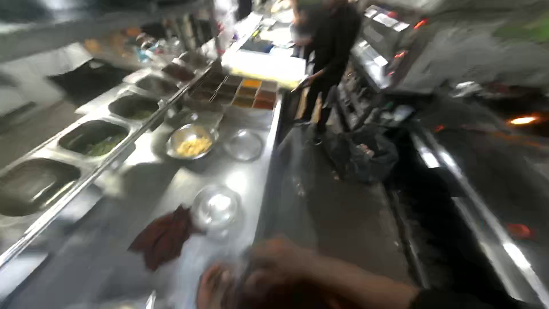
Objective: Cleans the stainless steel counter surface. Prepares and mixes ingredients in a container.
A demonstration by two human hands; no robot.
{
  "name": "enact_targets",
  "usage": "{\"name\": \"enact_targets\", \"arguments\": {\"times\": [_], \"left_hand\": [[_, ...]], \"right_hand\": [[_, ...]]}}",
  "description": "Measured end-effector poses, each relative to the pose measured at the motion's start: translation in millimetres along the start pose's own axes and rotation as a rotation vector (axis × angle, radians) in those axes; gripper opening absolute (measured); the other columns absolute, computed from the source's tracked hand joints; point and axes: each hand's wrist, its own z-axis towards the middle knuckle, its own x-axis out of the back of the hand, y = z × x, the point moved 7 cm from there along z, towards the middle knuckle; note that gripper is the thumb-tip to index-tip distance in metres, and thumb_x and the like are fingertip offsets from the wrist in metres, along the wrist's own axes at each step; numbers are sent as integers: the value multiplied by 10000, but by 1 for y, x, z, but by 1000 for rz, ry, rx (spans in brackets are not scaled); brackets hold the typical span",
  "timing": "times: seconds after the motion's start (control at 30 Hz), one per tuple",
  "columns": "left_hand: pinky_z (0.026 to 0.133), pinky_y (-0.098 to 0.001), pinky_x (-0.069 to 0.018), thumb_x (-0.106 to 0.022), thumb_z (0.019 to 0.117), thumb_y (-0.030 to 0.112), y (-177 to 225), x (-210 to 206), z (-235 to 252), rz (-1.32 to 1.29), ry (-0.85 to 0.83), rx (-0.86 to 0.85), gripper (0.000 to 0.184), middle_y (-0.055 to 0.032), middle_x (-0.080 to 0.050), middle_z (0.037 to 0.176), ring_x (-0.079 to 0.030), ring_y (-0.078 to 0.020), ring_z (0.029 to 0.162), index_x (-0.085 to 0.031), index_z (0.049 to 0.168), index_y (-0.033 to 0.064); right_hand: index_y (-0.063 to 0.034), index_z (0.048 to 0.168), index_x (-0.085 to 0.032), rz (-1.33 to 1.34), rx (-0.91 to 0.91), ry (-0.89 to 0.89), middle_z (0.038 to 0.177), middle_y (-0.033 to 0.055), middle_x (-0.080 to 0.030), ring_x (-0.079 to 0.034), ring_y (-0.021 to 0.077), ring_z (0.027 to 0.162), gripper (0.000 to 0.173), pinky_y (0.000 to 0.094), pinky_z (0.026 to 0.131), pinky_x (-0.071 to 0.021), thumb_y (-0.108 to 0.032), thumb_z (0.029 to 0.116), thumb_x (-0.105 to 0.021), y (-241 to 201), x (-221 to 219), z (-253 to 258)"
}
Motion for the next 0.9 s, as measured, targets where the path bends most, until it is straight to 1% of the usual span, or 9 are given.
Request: {"name": "enact_targets", "arguments": {"times": [0.17,0.3,0.4,0.57,0.67,0.73,0.8,0.87,0.9], "left_hand": [[661,-389,-596,-359,1116,432,-8,-22,76,-31,132,345,511,-173,-721,1086,-729,-272,826,-515,1367,15],[585,-329,-542,-311,1109,496,-3,-22,104,-46,195,457,607,-156,-730,884,-693,-234,692,-649,1123,-7],[558,-278,-538,-313,1135,288,9,-21,104,148,228,388,443,-121,-738,814,-687,-166,621,-615,1117,-37],[654,-307,-592,-323,1126,249,50,-36,56,630,215,253,423,-41,-724,742,-691,-117,616,-643,1012,-4],[639,-301,-588,-331,1117,243,62,-45,29,664,184,223,432,-25,-714,712,-678,-110,591,-656,949,13],[639,-289,-593,-308,1127,284,68,-41,11,500,93,126,466,-26,-723,760,-689,-108,630,-658,974,17],[626,-276,-588,-306,1102,407,73,-38,-12,256,-42,-74,510,-25,-719,860,-683,-110,682,-627,1116,11],[590,-259,-580,-398,1060,536,70,-29,-35,103,-14,-173,547,-12,-724,909,-678,-94,676,-599,1166,39],[588,-267,-580,-434,1055,486,63,-22,-46,74,43,-164,490,-20,-722,922,-677,-98,674,-590,1175,37]], "right_hand": [[-114,1267,-693,-121,-476,-141,968,170,-729,-709,381,869,760,628,776,-554,-746,957,-410,125,-12,-107],[-95,1309,-663,-80,-705,-203,1104,189,-714,-692,401,1004,486,642,873,-530,-466,1003,-593,155,-21,-161],[-77,1261,-694,-130,-429,195,1105,169,-706,-718,351,891,394,561,726,-598,-334,971,-627,130,-16,-144],[-262,1350,-625,-379,226,620,1290,76,-670,-689,282,1011,332,410,809,-590,-313,1025,-581,46,7,-50],[-218,1061,-760,-401,387,573,1049,41,-751,-677,272,809,169,416,648,-563,-261,979,-620,35,9,-11],[-184,961,-750,-209,445,565,943,19,-741,-676,207,791,199,366,651,-567,-264,1010,-574,34,25,3],[-146,980,-727,334,346,495,911,-23,-708,-673,81,817,272,262,722,-589,-352,1052,-564,41,50,13],[-159,949,-708,1094,22,393,758,-76,-670,-601,5,621,187,183,571,-532,-255,1043,-578,61,50,23],[-165,902,-633,1404,-231,357,644,-82,-606,-537,-1,515,264,169,490,-484,-198,1066,-429,74,32,24]]}}
